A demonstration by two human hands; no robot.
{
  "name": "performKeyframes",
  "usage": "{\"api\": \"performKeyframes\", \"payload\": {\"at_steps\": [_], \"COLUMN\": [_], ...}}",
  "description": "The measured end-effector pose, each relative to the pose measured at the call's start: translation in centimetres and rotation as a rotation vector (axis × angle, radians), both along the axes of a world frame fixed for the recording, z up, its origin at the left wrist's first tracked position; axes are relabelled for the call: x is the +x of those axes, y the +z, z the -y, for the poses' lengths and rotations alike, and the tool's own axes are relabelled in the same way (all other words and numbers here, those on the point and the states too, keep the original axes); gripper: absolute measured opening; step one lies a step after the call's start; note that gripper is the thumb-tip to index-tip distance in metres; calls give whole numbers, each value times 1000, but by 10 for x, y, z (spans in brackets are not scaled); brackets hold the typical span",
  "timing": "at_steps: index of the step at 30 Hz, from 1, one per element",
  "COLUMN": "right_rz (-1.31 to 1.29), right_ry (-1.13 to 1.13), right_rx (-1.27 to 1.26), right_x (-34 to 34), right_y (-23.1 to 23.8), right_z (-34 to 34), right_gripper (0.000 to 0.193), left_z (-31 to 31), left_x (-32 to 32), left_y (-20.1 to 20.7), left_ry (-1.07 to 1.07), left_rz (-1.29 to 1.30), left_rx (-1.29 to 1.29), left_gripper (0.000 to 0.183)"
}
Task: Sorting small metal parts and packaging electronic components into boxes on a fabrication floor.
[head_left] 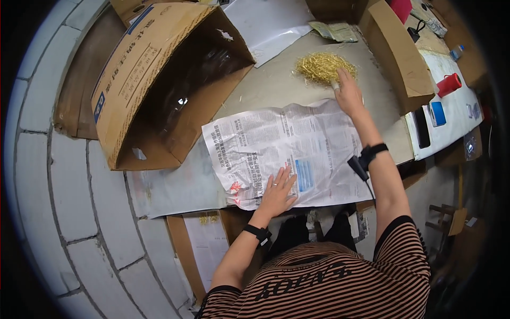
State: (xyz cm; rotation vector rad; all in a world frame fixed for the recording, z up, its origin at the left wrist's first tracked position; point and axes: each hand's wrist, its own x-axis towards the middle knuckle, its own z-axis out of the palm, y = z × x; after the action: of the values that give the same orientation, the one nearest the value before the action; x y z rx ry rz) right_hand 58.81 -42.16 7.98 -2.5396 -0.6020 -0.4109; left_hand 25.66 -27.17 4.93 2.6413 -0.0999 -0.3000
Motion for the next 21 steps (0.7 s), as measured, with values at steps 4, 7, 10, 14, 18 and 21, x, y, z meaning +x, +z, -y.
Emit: {"api": "performKeyframes", "payload": {"at_steps": [4,7,10,14,18,21], "right_rz": [25,-224,-220,-239,-203,-201], "right_ry": [351,611,337,121,110,119], "right_rx": [225,-93,-352,-439,-363,-339], "right_x": [-111,-199,-201,-160,-119,-102], "right_y": [30,11,-61,-53,-57,-53], "right_z": [-11,-5,30,73,113,117], "right_gripper": [39,46,53,51,50,48], "left_z": [-6,-4,-6,-45,-85,-94], "left_x": [2,14,19,-9,-44,-50], "left_y": [2,-9,-15,-31,-38,-33], "left_ry": [-29,-29,19,222,451,625], "left_rz": [-9,27,61,54,72,95], "left_rx": [-13,4,55,144,284,254], "left_gripper": [63,59,58,61,62,61]}}
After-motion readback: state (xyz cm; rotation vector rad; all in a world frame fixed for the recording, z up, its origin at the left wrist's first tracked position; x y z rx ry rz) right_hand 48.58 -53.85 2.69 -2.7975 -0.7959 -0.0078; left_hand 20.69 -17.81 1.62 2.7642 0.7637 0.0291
